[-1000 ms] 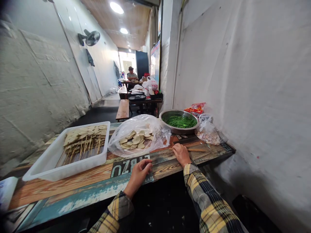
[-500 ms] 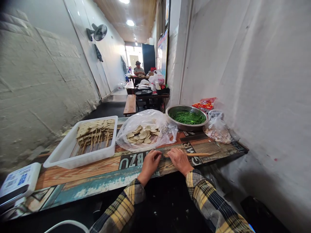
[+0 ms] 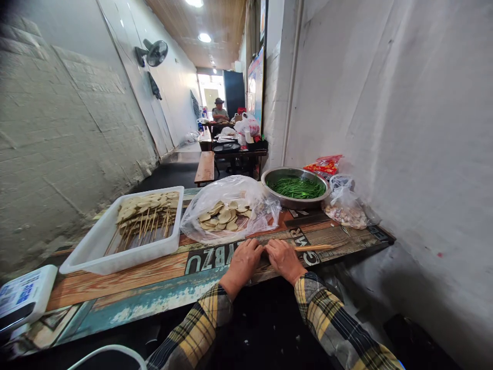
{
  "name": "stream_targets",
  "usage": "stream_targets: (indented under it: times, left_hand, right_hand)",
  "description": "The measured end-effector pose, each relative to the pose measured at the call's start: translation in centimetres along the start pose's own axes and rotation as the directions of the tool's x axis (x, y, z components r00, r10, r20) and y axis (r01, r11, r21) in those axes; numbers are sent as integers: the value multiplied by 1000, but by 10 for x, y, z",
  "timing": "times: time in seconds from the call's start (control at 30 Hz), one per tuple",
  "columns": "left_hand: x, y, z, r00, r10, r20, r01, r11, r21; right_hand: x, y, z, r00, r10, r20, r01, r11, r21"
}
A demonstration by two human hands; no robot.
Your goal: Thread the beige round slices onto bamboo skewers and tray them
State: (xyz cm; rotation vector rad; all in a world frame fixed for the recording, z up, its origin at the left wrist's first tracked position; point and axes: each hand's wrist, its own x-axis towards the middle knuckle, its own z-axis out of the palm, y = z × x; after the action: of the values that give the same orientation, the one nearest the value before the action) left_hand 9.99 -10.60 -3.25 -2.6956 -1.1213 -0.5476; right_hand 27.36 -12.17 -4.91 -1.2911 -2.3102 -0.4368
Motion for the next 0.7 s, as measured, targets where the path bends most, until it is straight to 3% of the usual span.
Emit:
stream_targets:
  times: [0.23, 0.4, 0.6, 0.7]
  left_hand:
    - [5, -5, -10, 996, 70, 48, -70, 998, 6]
    - [-4, -19, -15, 996, 68, 62, -70, 997, 39]
    - [-37, -53, -27, 996, -74, 57, 70, 995, 64]
    - [-59, -67, -30, 972, -235, 23, 235, 972, -10]
  right_hand:
    - [0, 0, 1, 1000, -19, 1, 19, 1000, 16]
    - [0, -1, -1, 1000, -21, 1, 20, 998, 56]
    - [0, -1, -2, 1000, -6, -14, 7, 995, 96]
    - [0, -1, -2, 1000, 7, -13, -6, 994, 106]
